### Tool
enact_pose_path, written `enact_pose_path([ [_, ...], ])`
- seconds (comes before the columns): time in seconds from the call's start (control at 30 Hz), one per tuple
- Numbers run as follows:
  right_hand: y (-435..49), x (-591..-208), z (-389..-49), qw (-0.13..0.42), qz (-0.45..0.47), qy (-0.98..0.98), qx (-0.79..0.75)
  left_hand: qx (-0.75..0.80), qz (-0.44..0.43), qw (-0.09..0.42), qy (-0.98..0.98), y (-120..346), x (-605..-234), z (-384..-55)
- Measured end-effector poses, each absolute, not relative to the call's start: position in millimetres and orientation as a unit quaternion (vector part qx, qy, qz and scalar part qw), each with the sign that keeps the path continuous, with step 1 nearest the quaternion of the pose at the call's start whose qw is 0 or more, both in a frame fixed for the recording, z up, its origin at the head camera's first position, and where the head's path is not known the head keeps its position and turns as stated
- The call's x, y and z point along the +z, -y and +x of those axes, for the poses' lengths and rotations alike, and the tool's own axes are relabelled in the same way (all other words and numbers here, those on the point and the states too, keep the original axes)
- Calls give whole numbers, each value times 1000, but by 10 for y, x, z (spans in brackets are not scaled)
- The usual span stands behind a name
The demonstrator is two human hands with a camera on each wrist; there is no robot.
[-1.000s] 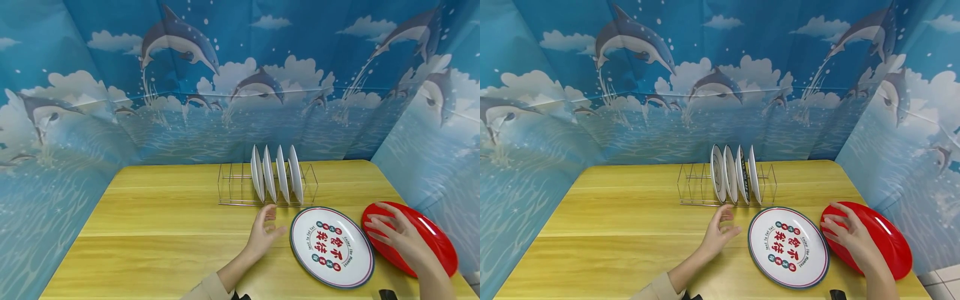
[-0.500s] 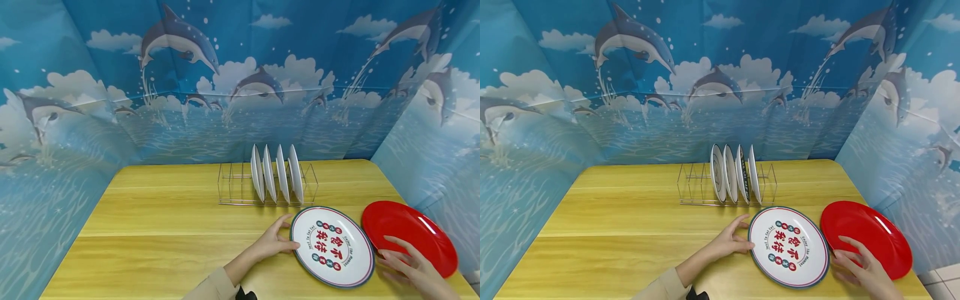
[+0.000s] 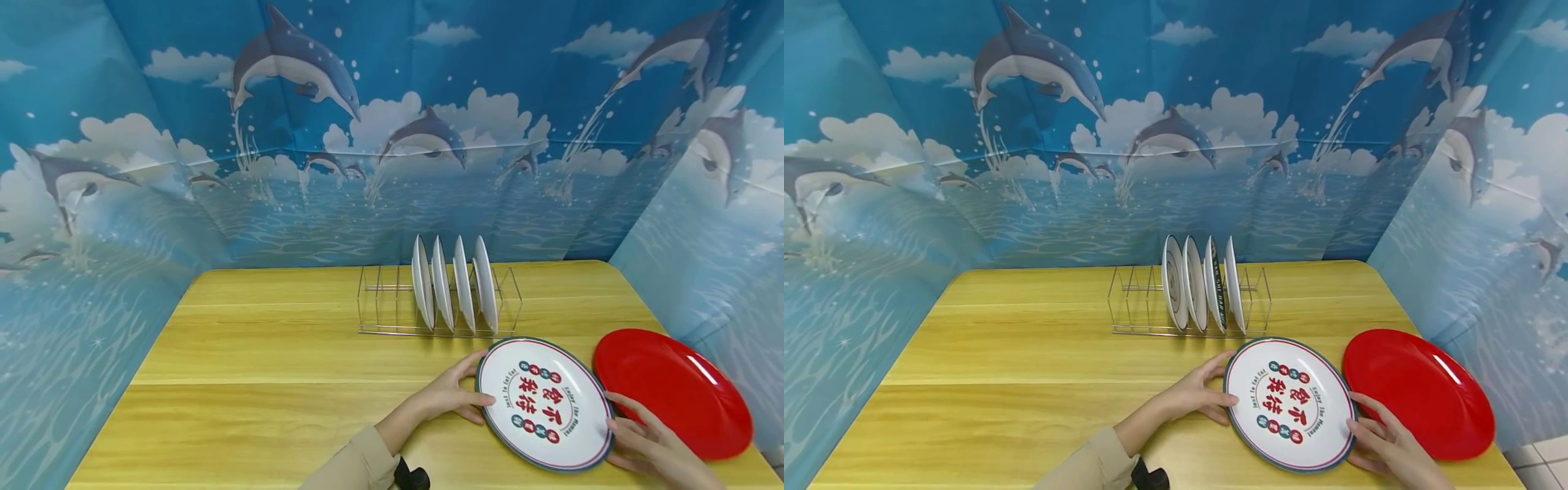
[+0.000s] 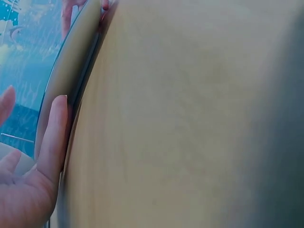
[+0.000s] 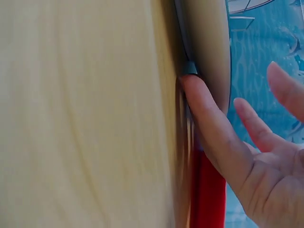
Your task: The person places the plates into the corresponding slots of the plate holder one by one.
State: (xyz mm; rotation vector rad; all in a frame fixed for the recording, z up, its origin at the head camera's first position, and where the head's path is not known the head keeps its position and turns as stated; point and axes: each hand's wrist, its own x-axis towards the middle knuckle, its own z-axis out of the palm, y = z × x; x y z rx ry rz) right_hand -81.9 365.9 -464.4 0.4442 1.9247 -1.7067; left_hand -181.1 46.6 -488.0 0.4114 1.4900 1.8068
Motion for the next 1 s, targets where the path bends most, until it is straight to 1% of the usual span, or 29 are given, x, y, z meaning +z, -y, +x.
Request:
enact_pose_path([
  [0.2, -3679, -4707, -855, 265, 129, -716, -633, 710, 156, 374, -576, -483, -4914, -1832],
  [0.37, -3656, -4725, -870, 258, 120, -736, -614, 710, 148, 367, -582, -503, -4936, -1831],
  [0.73, -3542, -4689, -863, 218, 164, -796, -540, 738, 155, 373, -540, -506, -4922, -1720],
  [1.0, -3608, -4633, -824, 206, 176, -805, -529, 760, 172, 366, -509, -523, -4772, -1626],
])
